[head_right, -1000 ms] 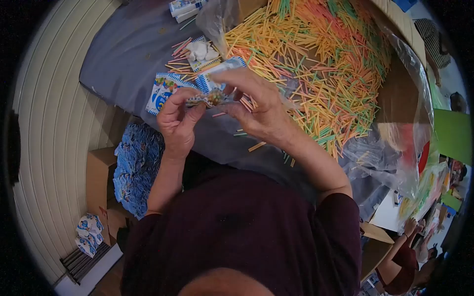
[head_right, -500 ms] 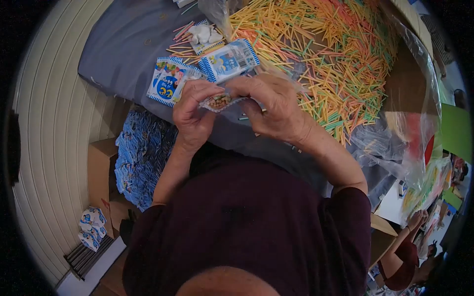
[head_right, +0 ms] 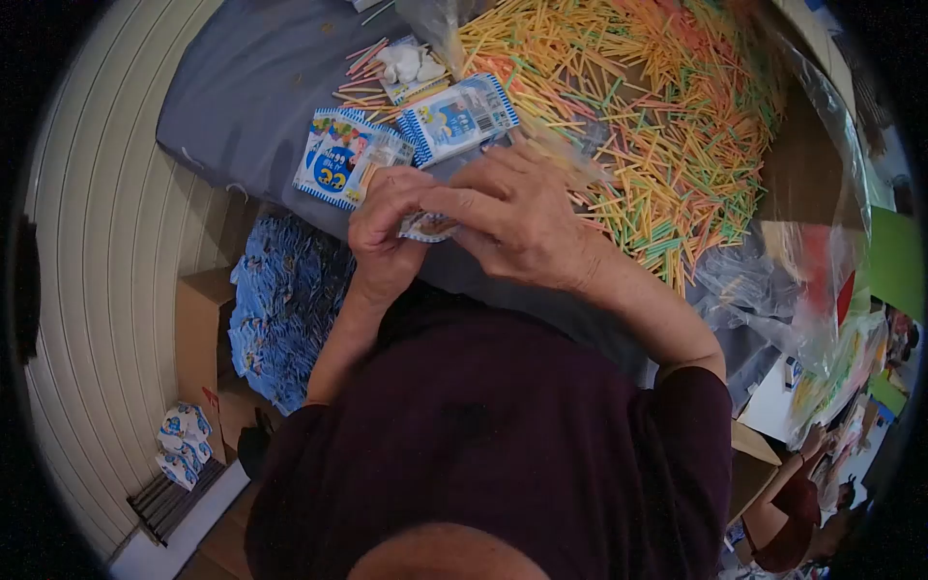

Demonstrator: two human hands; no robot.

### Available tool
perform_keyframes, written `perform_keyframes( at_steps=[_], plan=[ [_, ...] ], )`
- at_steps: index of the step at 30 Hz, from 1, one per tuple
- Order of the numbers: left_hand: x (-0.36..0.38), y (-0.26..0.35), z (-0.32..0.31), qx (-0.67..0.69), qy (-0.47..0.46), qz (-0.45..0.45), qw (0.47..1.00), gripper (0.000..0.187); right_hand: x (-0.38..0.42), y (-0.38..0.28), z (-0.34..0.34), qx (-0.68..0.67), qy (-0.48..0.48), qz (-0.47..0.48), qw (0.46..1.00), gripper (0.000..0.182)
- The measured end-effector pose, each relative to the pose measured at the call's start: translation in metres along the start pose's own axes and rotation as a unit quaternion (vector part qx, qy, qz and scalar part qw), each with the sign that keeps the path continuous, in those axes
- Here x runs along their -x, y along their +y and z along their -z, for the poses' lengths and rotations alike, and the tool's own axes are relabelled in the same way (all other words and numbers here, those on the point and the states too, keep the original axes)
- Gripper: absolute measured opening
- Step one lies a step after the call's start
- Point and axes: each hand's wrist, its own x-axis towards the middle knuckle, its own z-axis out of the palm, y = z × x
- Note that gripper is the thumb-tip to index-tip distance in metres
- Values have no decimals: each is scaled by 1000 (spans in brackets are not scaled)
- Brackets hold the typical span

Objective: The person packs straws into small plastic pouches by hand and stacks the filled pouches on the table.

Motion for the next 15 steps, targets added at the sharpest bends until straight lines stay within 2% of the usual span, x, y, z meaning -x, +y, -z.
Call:
perform_keyframes(
  at_steps=[1,3,4,6,7,8,9,10,12,13,15],
  plan=[
    [0,3,1,-22,10,1,1000,34,2,2,-5,17,5,-6,1000,55],
    [3,6,3,-44,19,11,999,29,1,3,-14,-36,27,-8,999,51],
    [7,5,9,-51,20,25,998,27,-3,-1,-8,-14,-18,-31,999,46],
    [4,15,24,-65,25,112,991,19,0,5,-7,18,-23,-51,998,45],
    [-4,16,36,-141,-16,128,982,16,2,8,-6,29,-36,-61,997,44],
    [-11,14,48,-218,-54,144,964,12,4,13,5,37,-56,-73,995,44],
    [-16,7,55,-319,-89,113,937,13,8,21,12,40,-55,-74,995,44],
    [-18,1,60,-320,-87,112,937,13,13,31,19,67,-41,-104,991,44],
    [-21,-12,65,-461,-97,138,871,22,23,58,33,134,6,-142,981,38],
    [-28,-8,62,-461,-97,134,872,22,29,74,43,175,38,-153,972,32],
    [-39,8,49,-566,-40,132,813,32,36,105,76,289,-3,-188,939,31]
  ],
)
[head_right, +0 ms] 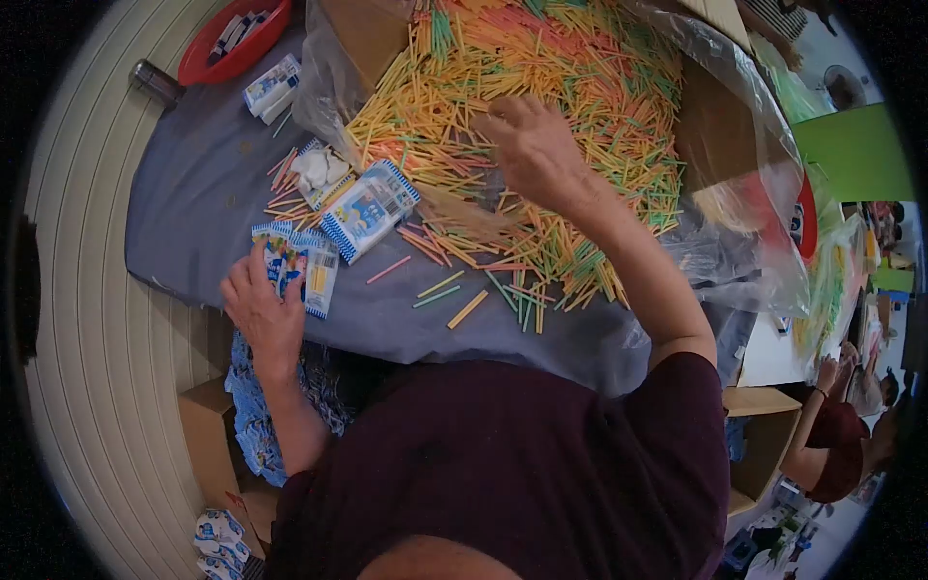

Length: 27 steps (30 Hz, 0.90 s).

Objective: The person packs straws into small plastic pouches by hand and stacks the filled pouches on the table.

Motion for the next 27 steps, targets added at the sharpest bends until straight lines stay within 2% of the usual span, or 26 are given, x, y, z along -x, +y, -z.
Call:
perform_keyframes(
  at_steps=[1,3,4,6,7,9,13,15,18,19,21,25,27],
  plan=[
    [-3,7,-2,2,2,-1,1000,32,-3,20,1,3,2,0,1000,31],
    [-8,20,-7,85,3,-94,992,39,-10,55,-4,152,-42,-61,986,32],
    [-11,33,-11,83,4,-90,992,39,-15,72,-12,151,-41,-57,986,32],
    [-23,63,-24,181,-71,-190,962,41,-23,100,-30,233,16,-30,972,37],
    [-26,69,-32,179,-70,-191,963,41,-27,105,-37,232,17,-30,972,37],
    [-28,77,-50,129,-103,-217,962,28,-38,110,-47,296,42,-33,954,34],
    [-24,75,-59,120,-60,-234,963,23,-42,120,-41,201,25,-40,978,34],
    [-20,75,-62,95,-68,-252,961,26,-43,130,-46,263,26,31,964,36],
    [-22,77,-59,109,-59,-254,959,27,-56,139,-50,257,8,62,964,38],
    [-22,77,-60,108,-59,-250,960,27,-59,139,-48,256,8,65,965,38],
    [-23,76,-60,135,-27,-246,960,24,-64,138,-45,251,-67,32,965,41],
    [-23,74,-65,167,-7,-235,957,21,-64,146,-61,232,-62,2,971,39],
    [-19,72,-70,189,18,-234,954,23,-61,151,-67,242,-2,32,970,36]
  ],
)
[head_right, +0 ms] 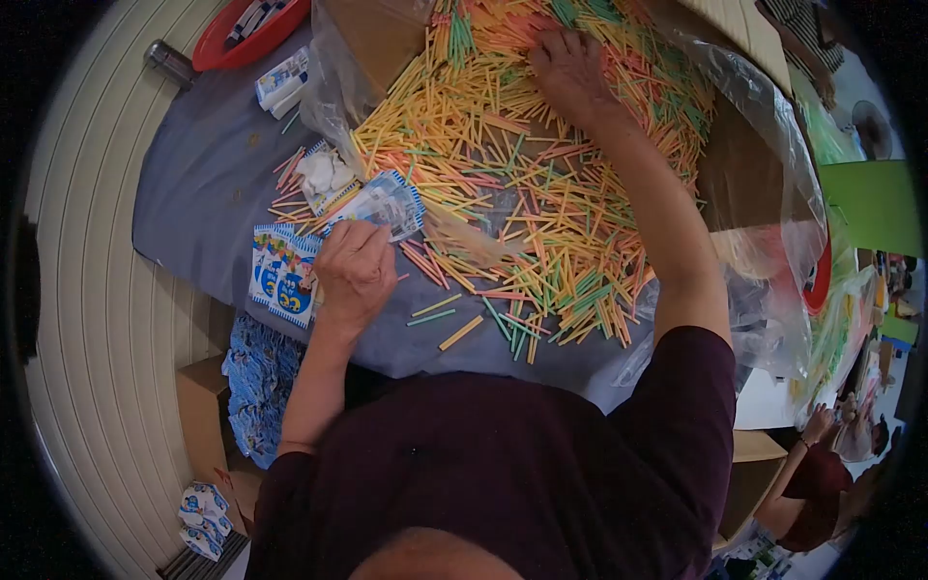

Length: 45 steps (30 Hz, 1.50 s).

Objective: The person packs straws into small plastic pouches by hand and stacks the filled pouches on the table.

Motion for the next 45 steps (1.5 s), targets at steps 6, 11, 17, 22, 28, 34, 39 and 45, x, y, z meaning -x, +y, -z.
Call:
perform_keyframes(
  at_steps=[6,11,17,22,28,34,39,45],
  plan=[
    [-12,12,15,22,-10,73,997,8,16,-13,21,-44,133,-75,987,33],
    [-15,2,7,-20,-1,52,998,3,34,-18,48,-177,143,-111,967,29],
    [-1,-1,1,-50,-1,13,999,4,37,-27,53,-259,-62,-249,931,37],
    [-2,1,9,-28,-26,46,998,4,27,-28,45,-266,-86,-241,929,42],
    [-9,-15,16,204,30,134,969,4,32,-43,80,-542,-12,-237,806,45],
    [-35,4,-2,498,81,250,826,12,23,-66,111,-773,48,-135,618,57],
    [-60,23,-16,537,56,194,819,15,10,-100,147,-834,69,-55,545,65],
    [-61,27,-32,565,57,170,805,15,8,-114,143,-769,75,-41,633,62]
  ],
)
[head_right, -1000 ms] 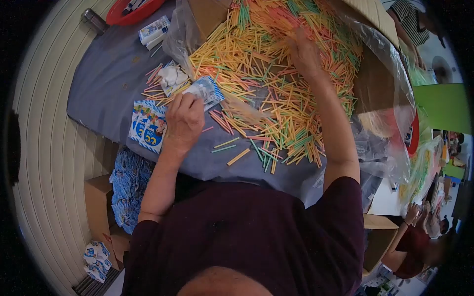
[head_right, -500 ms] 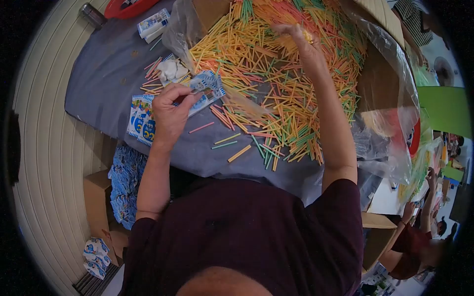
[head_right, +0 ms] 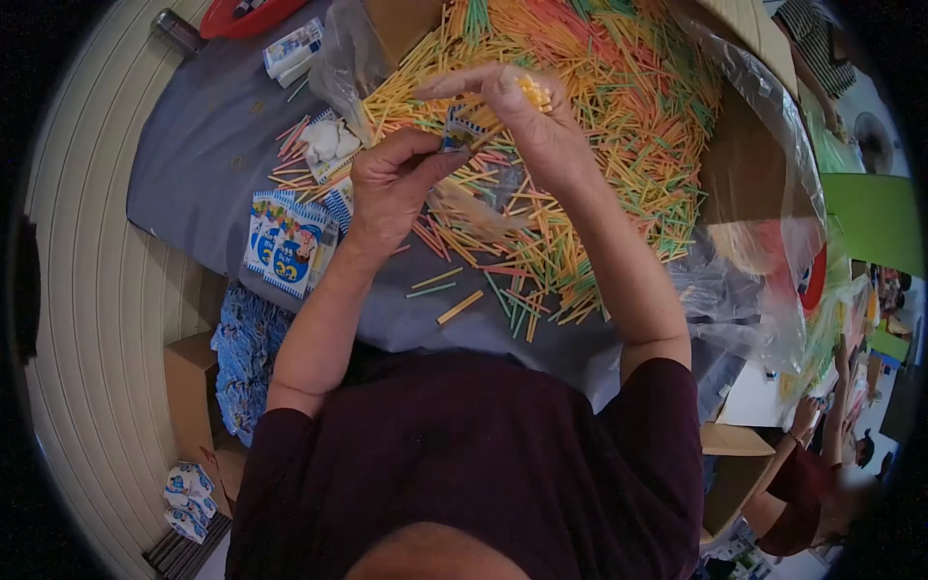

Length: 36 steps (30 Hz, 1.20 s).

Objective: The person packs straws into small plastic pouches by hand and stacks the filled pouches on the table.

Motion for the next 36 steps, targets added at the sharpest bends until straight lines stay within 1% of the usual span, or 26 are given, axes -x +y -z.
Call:
perform_keyframes(
  at_steps=[1,3,5,7,8,10,13,15,16,17,18,19,20,21,22,23,24,26,27,28,30,31,33,34,35,36],
  plan=[
    [0,-1,-1,-1,1,-1,1000,15,1,2,0,15,3,-15,1000,62],
    [1,-3,-4,55,16,50,997,14,5,2,0,-2,23,-32,999,62],
    [0,-7,-2,40,7,43,998,14,8,-1,3,-16,47,-48,998,62],
    [-2,-6,-3,27,-4,34,999,14,10,-4,6,-43,57,-98,993,60],
    [-4,-5,-4,10,0,27,1000,14,10,-6,8,-41,59,-96,993,60],
    [-6,-3,-4,-7,5,17,1000,14,10,-7,11,17,-8,-76,997,57],
    [-9,3,-4,-47,-5,15,999,15,11,-6,8,-5,5,-49,999,53],
    [-9,10,-4,-100,-56,0,993,13,7,-8,11,23,-17,-57,998,53],
    [-11,9,-6,-101,-57,1,993,13,6,-9,12,52,-38,-64,996,53],
    [-15,6,-11,-64,-52,-15,997,15,7,-9,12,52,-38,-63,996,53],
    [-19,5,-15,-26,-46,-33,998,16,8,-9,12,47,-43,-90,994,56],
    [-23,4,-18,-26,-46,-36,998,16,7,-9,12,42,-50,-115,991,62],
    [-26,4,-19,1,-37,12,999,16,6,-6,15,43,-51,-112,991,62],
    [-29,3,-21,29,-28,59,997,16,5,-1,20,54,-16,-72,996,68],
    [-33,-2,-24,29,-27,56,998,16,4,2,25,65,18,-32,997,75],
    [-37,-8,-26,57,-19,54,997,15,5,3,28,26,66,-45,996,79],
    [-41,-12,-27,86,-12,52,995,15,5,0,33,27,66,-44,997,79],
    [-47,-18,-26,77,-18,45,996,15,5,-7,41,56,162,-32,985,82],
    [-48,-17,-26,68,-23,41,997,16,6,-8,44,37,163,-13,986,67],
    [-47,-16,-27,68,-22,41,997,16,11,-10,47,37,162,-14,986,67],
    [-41,-10,-24,120,-13,31,992,15,22,-10,42,151,32,-114,981,40],
    [-33,-1,-19,110,3,37,993,15,25,-8,27,150,34,-58,986,24],
    [-8,20,-4,87,-72,27,993,16,36,-12,1,146,21,-84,985,24],
    [5,27,6,-34,-67,-2,997,19,40,-15,-9,166,28,-103,980,23],
    [21,38,18,-41,-59,5,997,19,41,-17,-22,80,3,-110,991,23],
    [38,51,31,-108,-51,27,992,18,46,-11,-36,81,-38,-79,993,23]
  ],
)
